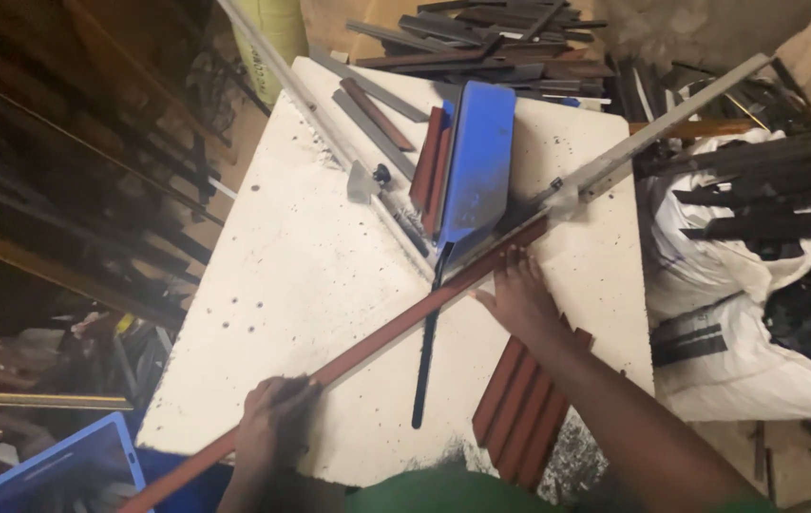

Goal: The recorder uses a miter trimmer to cut frame moldings into mitered pieces.

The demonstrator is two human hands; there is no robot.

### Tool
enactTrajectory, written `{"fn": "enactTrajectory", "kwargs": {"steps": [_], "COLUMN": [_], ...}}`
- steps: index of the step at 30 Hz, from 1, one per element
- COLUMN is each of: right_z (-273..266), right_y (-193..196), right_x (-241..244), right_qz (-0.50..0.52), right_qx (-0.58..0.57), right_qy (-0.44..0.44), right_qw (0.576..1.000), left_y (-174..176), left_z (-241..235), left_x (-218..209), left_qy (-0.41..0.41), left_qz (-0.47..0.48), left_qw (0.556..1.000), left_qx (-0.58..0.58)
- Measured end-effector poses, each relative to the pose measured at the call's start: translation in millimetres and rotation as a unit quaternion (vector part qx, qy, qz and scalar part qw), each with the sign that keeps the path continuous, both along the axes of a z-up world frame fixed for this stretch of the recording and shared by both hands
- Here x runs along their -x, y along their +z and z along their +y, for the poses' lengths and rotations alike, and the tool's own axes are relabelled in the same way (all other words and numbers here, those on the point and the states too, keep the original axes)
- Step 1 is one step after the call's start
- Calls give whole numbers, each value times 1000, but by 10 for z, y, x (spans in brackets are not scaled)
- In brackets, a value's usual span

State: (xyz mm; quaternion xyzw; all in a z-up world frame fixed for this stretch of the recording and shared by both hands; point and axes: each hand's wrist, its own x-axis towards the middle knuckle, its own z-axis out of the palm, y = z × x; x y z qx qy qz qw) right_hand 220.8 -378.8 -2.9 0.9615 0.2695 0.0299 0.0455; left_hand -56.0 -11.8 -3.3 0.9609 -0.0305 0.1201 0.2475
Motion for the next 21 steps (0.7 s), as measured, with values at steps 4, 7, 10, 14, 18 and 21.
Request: {"fn": "enactTrajectory", "kwargs": {"steps": [4, 7, 10, 14, 18, 21], "right_z": [7, 60, 55, 112, 115, 233], "right_y": [-174, -79, -93, 220, 343, 796], "right_x": [-346, -504, -666, -689, -473, 179], "right_qz": [-71, -98, -77, 34, 54, 214], "right_qx": [9, 9, -4, -16, 44, 35], "right_qy": [-4, -6, -8, -2, -13, -36], "right_qw": [997, 995, 997, 999, 997, 976], "left_y": [-161, -106, 2, 151, 20, -33], "left_z": [37, 51, 40, 21, 62, 51], "left_x": [-255, -460, -606, -642, -476, -299], "left_qy": [36, 27, 20, 6, -11, 12], "left_qz": [10, 5, 6, 22, -11, 11], "left_qw": [997, 996, 998, 999, 998, 994], "left_qx": [65, 84, 62, 33, 68, 108]}}
